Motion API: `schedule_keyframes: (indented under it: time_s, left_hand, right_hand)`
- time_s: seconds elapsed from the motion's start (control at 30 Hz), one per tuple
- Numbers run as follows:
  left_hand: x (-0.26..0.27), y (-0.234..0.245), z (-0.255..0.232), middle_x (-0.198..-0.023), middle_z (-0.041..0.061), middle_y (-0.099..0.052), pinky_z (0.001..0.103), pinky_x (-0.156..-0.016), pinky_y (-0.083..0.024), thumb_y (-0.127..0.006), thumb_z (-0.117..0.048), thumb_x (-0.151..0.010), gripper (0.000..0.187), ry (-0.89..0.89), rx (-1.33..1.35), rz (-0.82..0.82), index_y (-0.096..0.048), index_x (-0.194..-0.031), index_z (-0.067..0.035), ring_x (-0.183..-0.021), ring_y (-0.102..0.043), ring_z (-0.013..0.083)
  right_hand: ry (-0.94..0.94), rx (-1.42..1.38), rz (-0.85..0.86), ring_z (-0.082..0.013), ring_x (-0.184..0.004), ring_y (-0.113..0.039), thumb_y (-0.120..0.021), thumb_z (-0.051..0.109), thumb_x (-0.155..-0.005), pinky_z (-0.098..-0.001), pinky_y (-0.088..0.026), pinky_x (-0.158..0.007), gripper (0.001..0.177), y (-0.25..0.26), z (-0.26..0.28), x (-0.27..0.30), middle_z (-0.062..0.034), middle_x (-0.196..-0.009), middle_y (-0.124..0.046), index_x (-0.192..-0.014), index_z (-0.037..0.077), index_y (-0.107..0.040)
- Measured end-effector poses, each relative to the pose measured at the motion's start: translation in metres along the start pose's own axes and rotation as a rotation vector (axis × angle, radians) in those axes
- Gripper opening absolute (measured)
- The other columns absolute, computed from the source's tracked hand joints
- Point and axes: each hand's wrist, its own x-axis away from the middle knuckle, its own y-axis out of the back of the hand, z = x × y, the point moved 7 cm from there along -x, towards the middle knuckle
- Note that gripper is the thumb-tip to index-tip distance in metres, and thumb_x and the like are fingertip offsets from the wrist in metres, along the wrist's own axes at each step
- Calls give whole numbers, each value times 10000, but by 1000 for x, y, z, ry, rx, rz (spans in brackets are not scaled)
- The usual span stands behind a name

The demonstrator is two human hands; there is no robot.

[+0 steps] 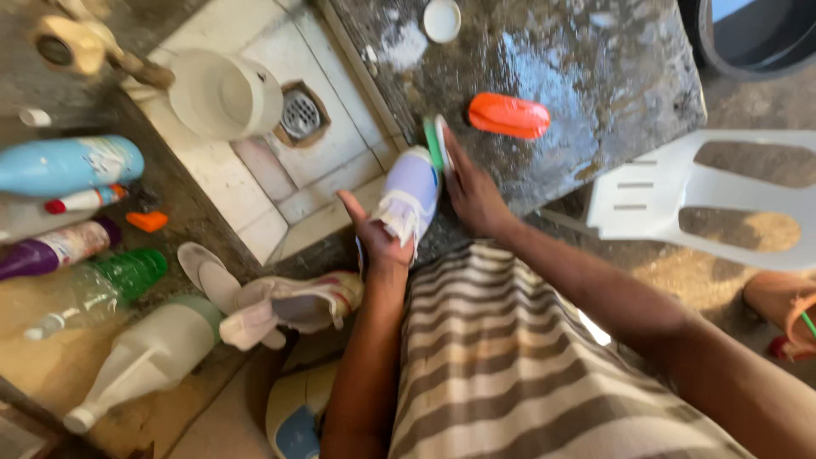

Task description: The person cleans sneakers by applying cleaning solution and scrubbing with a brush and a sponge over a sink.

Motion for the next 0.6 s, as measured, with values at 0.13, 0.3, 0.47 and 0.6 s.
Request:
schedule_keyframes:
  time_s: [0.13,0.3,0.47,0.6]
  left_hand:
    - [10,-29,6,-1179,120,-704,399,-1016,-513,-513,-891,-813,1118,0,76,191,-550,-1341,95,-1078,-668,263]
    - [18,-38,11,-1302,103,-698,392,-1081,-497,-485,-846,-740,1103,-6,-31,142,-520,-1401,37,-1193,-667,258]
    - [-3,-23,15,-1211,152,-687,410,-984,-524,-469,-888,-956,1068,85,156,509,-570,-1363,94,-1084,-662,291]
    - [2,-9,12,-1024,106,-696,363,-828,-556,-473,-850,-1031,932,-27,148,463,-618,-1219,52,-902,-677,239]
  right_hand:
    - [317,-1,-23,-537,-1099,-616,-490,44,-961,-536,-530,-877,741,21,23,40,-340,-1357,-589,-1644,158,-228]
    - [334,320,180,-465,-897,-690,-602,180,-947,-534,-548,-779,725,17,63,-46,-255,-1130,-692,-1602,231,-294]
    - [307,335,258,-437,-750,-691,-510,250,-1082,-531,-551,-724,586,43,93,-85,-230,-872,-722,-1632,284,-310]
    - [157,434,267,-455,-711,-680,-508,246,-1081,-554,-548,-705,589,38,42,-28,-263,-828,-685,-1633,266,-302]
